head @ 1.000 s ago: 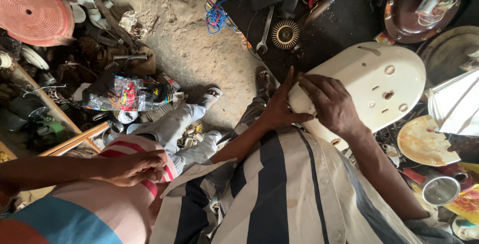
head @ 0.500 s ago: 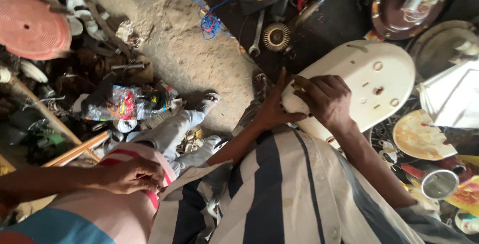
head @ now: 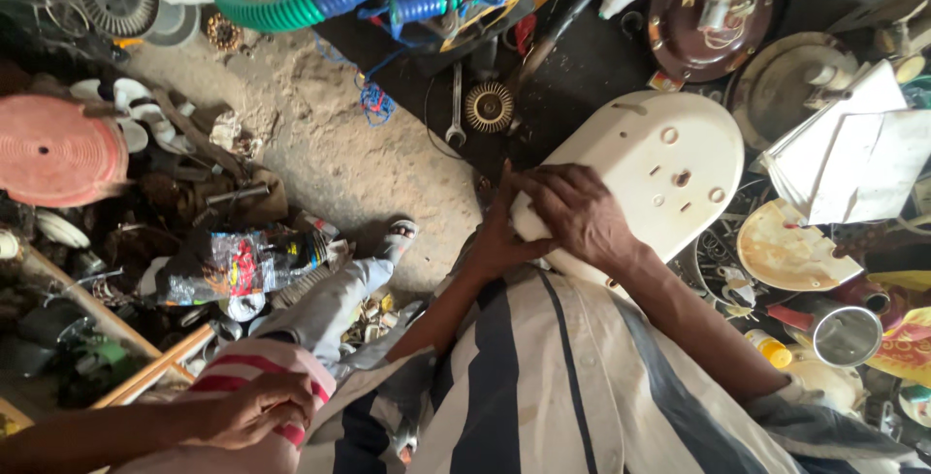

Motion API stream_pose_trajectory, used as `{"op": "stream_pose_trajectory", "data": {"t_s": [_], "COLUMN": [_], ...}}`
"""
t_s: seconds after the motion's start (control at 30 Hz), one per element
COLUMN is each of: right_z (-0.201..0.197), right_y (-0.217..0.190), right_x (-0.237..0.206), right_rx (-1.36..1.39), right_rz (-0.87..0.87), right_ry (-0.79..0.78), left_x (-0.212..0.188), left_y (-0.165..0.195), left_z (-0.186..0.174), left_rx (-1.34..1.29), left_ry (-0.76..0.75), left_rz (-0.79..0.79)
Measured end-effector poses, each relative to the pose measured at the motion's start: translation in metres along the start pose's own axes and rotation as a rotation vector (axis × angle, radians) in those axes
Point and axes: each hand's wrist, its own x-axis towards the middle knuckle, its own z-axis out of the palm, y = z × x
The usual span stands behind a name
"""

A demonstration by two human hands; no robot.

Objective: The person assembles a water heater by hand, placing the inner metal tank into a plastic housing, adding a foam insulation layer, and fitting the outer casing. The person then secures the unit and wipes the exterior surface.

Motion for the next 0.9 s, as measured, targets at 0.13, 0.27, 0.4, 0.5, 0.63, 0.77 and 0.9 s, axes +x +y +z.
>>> {"op": "stream_pose_trajectory", "data": {"t_s": [0.13,0.27,0.4,0.5,0.63,0.77,0.9], "right_z": [0.002,0.009,0.011,0.008,0.005,0.002,-0.003], "right_y": [0.008,0.011,0.011,0.012,0.017,0.024,0.029], "right_x": [-0.006,-0.007,-0.008,-0.009,-0.008,-0.007,-0.005], "right_rx": [0.131,0.104,0.117,0.177,0.189,0.182,0.131], "right_rz": [-0.016,0.141,0.016,-0.009,-0.031,-0.140,-0.224], "right_ry": [-0.098,-0.121,-0.113,-0.189,-0.263,-0.159,-0.136], "left_x": [0.003,0.002,0.003,0.002,-0.001,-0.003,-0.001], "left_y": [-0.001,0.001,0.000,-0.007,-0.017,-0.022,-0.019], "left_z": [0.000,-0.001,0.000,0.003,0.005,0.006,0.004], "left_rx": [0.065,-0.096,-0.019,-0.020,0.069,0.047,-0.025], "left_ry": [0.001,-0.029,-0.026,-0.016,0.004,0.014,-0.002], "left_rz": [0.048,-0.065,0.001,0.037,0.079,0.082,0.089]}}
